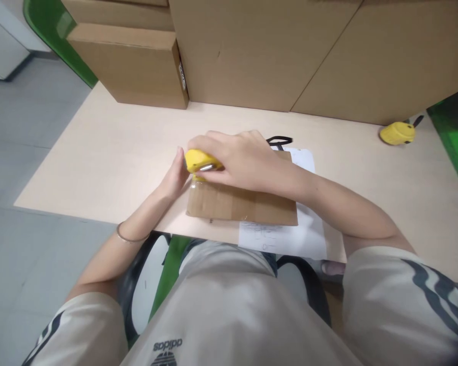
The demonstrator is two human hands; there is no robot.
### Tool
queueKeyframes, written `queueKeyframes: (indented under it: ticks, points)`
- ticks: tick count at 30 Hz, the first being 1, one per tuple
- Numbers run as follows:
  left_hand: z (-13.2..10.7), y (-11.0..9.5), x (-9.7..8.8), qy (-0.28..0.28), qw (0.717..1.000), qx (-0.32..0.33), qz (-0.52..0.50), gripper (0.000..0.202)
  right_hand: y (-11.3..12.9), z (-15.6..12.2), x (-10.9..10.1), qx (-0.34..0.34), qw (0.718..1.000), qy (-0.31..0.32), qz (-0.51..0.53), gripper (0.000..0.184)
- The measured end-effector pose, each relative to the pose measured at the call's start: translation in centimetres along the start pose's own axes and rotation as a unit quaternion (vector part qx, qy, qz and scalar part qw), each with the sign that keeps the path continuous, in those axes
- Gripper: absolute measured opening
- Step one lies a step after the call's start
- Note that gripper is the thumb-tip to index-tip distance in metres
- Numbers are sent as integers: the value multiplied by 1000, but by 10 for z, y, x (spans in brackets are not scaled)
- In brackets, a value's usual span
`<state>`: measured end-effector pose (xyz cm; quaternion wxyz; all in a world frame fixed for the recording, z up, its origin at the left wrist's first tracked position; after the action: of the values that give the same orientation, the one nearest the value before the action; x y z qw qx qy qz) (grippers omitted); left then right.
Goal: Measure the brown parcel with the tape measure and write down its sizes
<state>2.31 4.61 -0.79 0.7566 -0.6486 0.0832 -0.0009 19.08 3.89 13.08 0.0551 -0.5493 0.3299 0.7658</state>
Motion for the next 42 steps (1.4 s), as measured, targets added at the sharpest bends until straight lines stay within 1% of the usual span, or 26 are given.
queueKeyframes:
  ticks: [2,3,4,5,6,8,9,10,11,12,13,15,18,20,23,25,27,30,33,36,38,40,42]
  points:
    - [-1,-11,-4,-7,1000,2,18,79,0,-1,-9,-27,999,-14,36,35]
    - [-5,-22,-6,-10,999,7,46,75,-3,-6,-17,-34,997,-26,58,35]
    - [-12,-36,-7,-14,996,19,89,68,-6,-13,-25,-36,995,-35,83,34]
    - [-22,-51,-7,-22,988,30,151,56,-10,-23,-34,-36,993,-42,107,34]
    - [-34,-69,-5,-32,974,54,216,45,-14,-34,-43,-33,990,-41,130,34]
    - [-61,-104,9,-28,937,142,317,34,-21,-57,-54,-14,984,-14,175,34]
    - [-74,-118,20,-15,917,183,355,35,-23,-68,-56,-3,980,11,196,34]
    - [-85,-127,33,4,897,228,379,40,-25,-78,-56,4,976,42,215,35]
    - [-95,-134,46,19,878,276,390,44,-25,-85,-53,6,970,75,232,36]
    - [-101,-135,58,32,864,306,397,44,-25,-91,-49,2,964,109,244,36]
    - [-104,-133,68,43,855,323,403,41,-23,-95,-44,-11,959,136,249,35]
    - [-104,-123,82,57,848,327,414,30,-21,-97,-35,-40,953,168,249,32]
    - [-100,-109,88,52,834,346,428,18,-24,-90,-29,-60,953,167,246,28]
    - [-101,-105,88,54,807,378,452,19,-32,-83,-30,-56,953,170,245,30]
    - [-104,-103,90,68,761,396,510,35,-56,-65,-38,-19,957,171,235,27]
    - [-106,-101,92,75,743,389,539,44,-79,-49,-45,19,959,162,232,21]
    - [-107,-100,95,81,736,382,552,49,-103,-32,-51,43,958,148,243,21]
    - [-108,-99,97,88,734,380,556,50,-134,-12,-56,66,951,118,280,29]
    - [-107,-99,96,86,734,377,559,49,-151,-3,-53,83,943,107,305,31]
    - [-107,-101,95,93,732,375,561,51,-151,-6,-51,89,937,96,323,33]
    - [-107,-102,94,100,733,374,560,52,-143,-11,-55,81,940,66,326,34]
    - [-106,-103,94,108,734,372,559,52,-128,-19,-59,62,949,39,306,34]
    - [-104,-103,92,110,737,372,553,50,-107,-30,-58,28,962,43,270,32]
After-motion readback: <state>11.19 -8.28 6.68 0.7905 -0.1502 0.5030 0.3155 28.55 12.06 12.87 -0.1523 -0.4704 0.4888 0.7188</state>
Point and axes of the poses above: each hand's wrist, its own z-axis towards the middle knuckle, its own x-axis out of the palm, y = z × x, the point moved 4 cm from there along z, towards the middle knuckle, and after that the axes turned 9 degrees about z, right-handed, at the moved point
